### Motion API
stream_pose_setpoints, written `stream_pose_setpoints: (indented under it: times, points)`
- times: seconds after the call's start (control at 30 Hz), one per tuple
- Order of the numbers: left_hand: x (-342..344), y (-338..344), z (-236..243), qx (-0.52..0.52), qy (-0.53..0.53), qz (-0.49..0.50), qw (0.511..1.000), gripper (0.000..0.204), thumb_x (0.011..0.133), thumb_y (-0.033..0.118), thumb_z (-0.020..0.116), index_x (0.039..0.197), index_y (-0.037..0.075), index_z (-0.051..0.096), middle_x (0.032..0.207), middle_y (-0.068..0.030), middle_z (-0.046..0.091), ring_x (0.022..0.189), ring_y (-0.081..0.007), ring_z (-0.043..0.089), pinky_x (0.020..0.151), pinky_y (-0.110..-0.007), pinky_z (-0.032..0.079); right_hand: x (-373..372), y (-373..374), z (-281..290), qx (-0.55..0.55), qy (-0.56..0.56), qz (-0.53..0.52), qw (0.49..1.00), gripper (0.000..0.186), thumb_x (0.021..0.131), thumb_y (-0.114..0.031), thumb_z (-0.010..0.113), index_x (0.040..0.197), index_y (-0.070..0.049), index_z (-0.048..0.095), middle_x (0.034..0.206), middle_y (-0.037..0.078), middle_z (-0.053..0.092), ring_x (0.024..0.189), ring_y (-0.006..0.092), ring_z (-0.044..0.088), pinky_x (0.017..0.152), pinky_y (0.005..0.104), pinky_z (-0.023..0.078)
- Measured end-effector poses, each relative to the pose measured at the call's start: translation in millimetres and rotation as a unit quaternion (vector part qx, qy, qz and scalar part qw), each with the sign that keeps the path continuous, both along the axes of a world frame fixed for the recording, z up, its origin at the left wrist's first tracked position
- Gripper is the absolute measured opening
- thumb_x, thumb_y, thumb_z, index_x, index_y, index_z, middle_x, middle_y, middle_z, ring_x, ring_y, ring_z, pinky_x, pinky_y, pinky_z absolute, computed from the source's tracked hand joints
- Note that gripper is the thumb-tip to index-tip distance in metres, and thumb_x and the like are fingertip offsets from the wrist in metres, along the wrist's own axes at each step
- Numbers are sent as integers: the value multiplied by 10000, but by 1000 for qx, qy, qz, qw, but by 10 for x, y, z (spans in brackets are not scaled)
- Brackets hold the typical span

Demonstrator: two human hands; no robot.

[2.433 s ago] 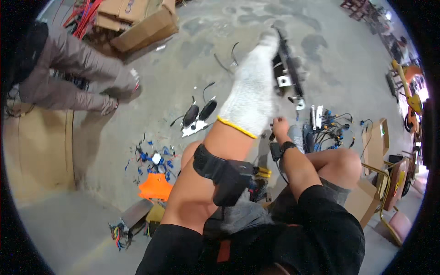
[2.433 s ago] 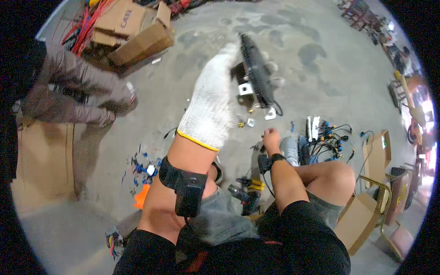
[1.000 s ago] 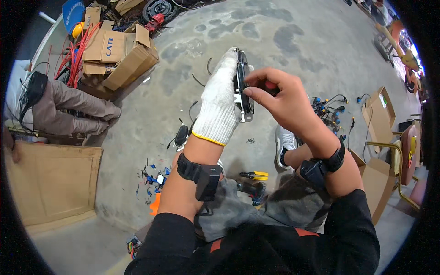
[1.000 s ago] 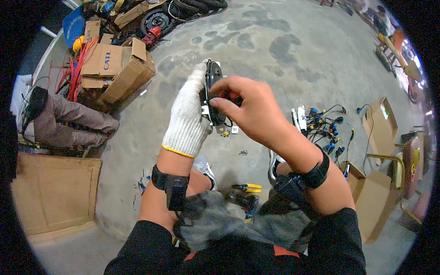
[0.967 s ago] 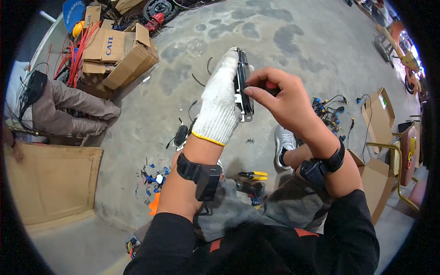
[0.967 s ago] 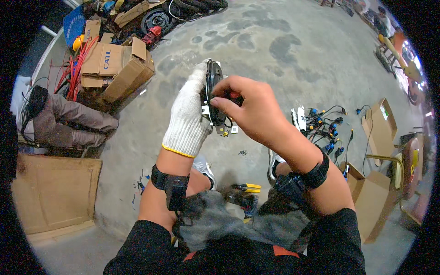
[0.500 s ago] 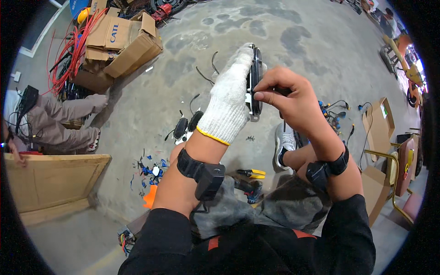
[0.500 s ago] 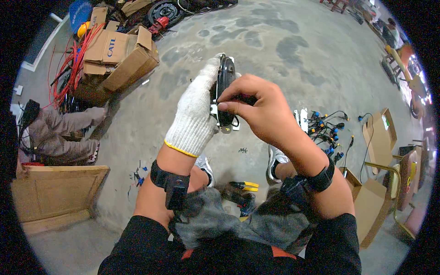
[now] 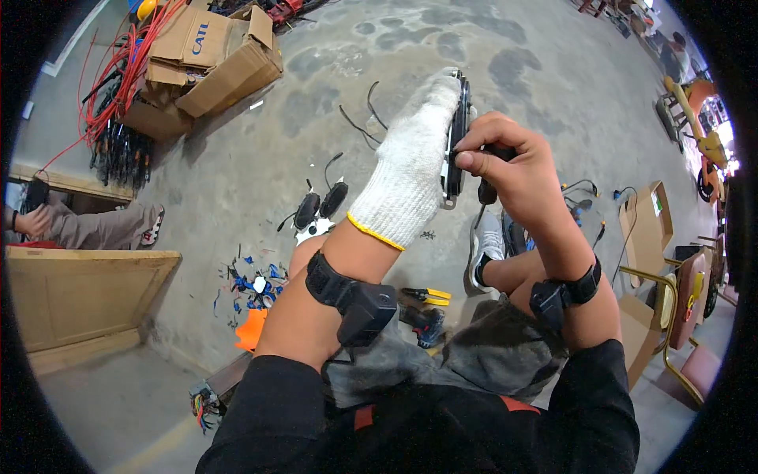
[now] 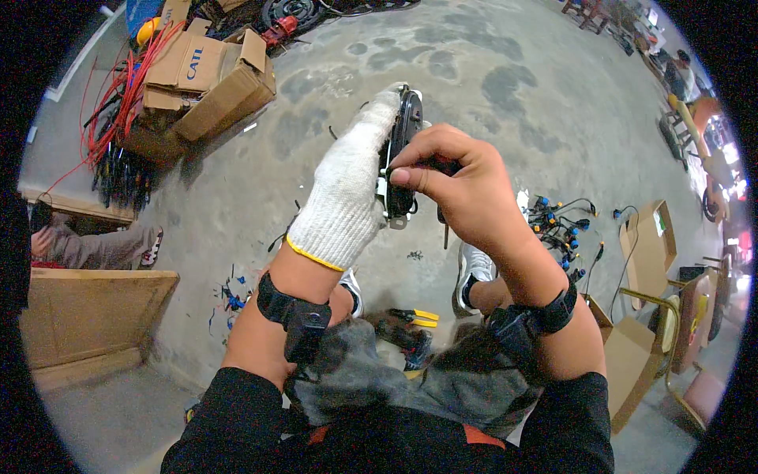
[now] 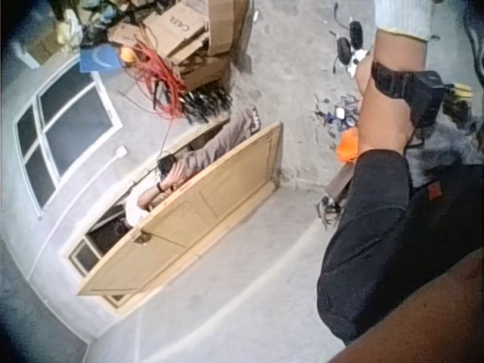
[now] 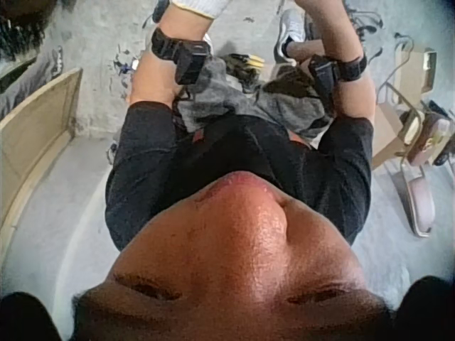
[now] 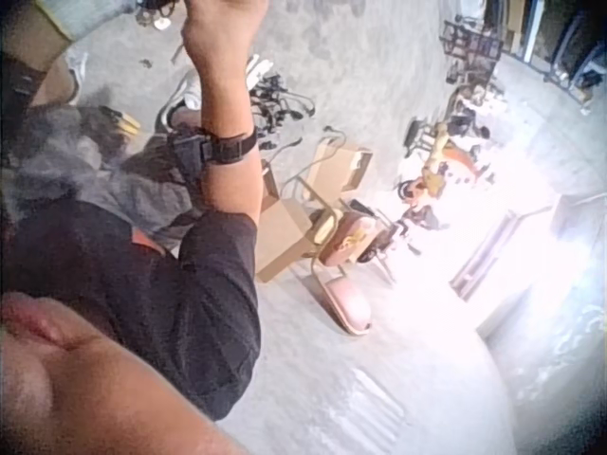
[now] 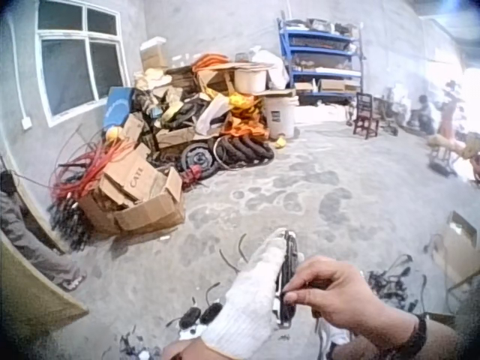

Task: Using a screwdriver to remove or tighten screws on a black plastic assembly, likely a motorcycle light.

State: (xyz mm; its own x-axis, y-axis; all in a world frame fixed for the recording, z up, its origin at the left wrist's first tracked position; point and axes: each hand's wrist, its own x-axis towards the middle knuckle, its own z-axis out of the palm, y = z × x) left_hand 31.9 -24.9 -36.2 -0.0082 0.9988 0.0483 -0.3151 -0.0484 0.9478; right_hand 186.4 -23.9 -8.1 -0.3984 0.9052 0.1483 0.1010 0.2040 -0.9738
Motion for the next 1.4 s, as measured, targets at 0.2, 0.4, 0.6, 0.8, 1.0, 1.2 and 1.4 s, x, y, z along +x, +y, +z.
stream_pose_setpoints:
  times: [0.2,0.4,0.6,0.8,1.0,1.2,1.4]
  points:
    - [-81,-44,175,-64,43,-5,997,403,997,447,506,1148,97,637,961,-35,659,817,-122,617,664,-272,509,-51,-20,-28,19,0,-6,1000,104,780,-15,755,874,-11,710,914,45,647,881,147,597,802,286,472]
    - [-81,-111,308,-160,-42,-6,986,412,983,469,520,1122,100,641,935,-24,646,787,-109,593,644,-262,492,-74,-26,-14,43,-1,-3,999,111,769,-9,760,867,-14,710,913,45,643,887,153,593,819,289,464]
    - [-117,-137,294,-160,-60,-33,985,443,997,459,496,1187,79,623,952,-32,640,798,-109,585,658,-262,493,-52,-30,-5,10,-9,2,1000,120,780,-39,766,884,-15,713,929,47,643,898,152,595,818,287,465]
    - [-149,-136,362,-149,5,-28,988,463,1011,442,471,1236,59,602,989,-38,630,837,-107,583,689,-261,494,-56,-35,-4,-5,-14,18,1000,130,798,-63,762,909,-12,716,947,53,645,916,152,596,826,285,465]
    - [-157,-111,299,-130,31,-21,991,468,1014,444,463,1234,55,601,1005,-45,630,867,-112,588,715,-262,496,-70,-16,-9,-4,1,20,1000,131,799,-52,760,918,-13,721,951,53,646,918,152,597,830,289,468]
    - [-179,-74,129,1,151,-23,988,470,1013,448,469,1225,52,605,1037,-51,640,890,-115,594,732,-263,498,-56,-8,-7,-5,-9,22,1000,125,800,-48,759,915,-16,724,950,47,648,912,149,594,830,291,468]
    - [-125,-64,180,-159,11,-31,987,432,998,466,491,1122,77,631,953,-31,635,819,-109,586,660,-273,487,-79,-46,87,-73,-54,-1,996,160,824,-70,759,967,-23,706,918,27,665,857,111,597,776,266,480]
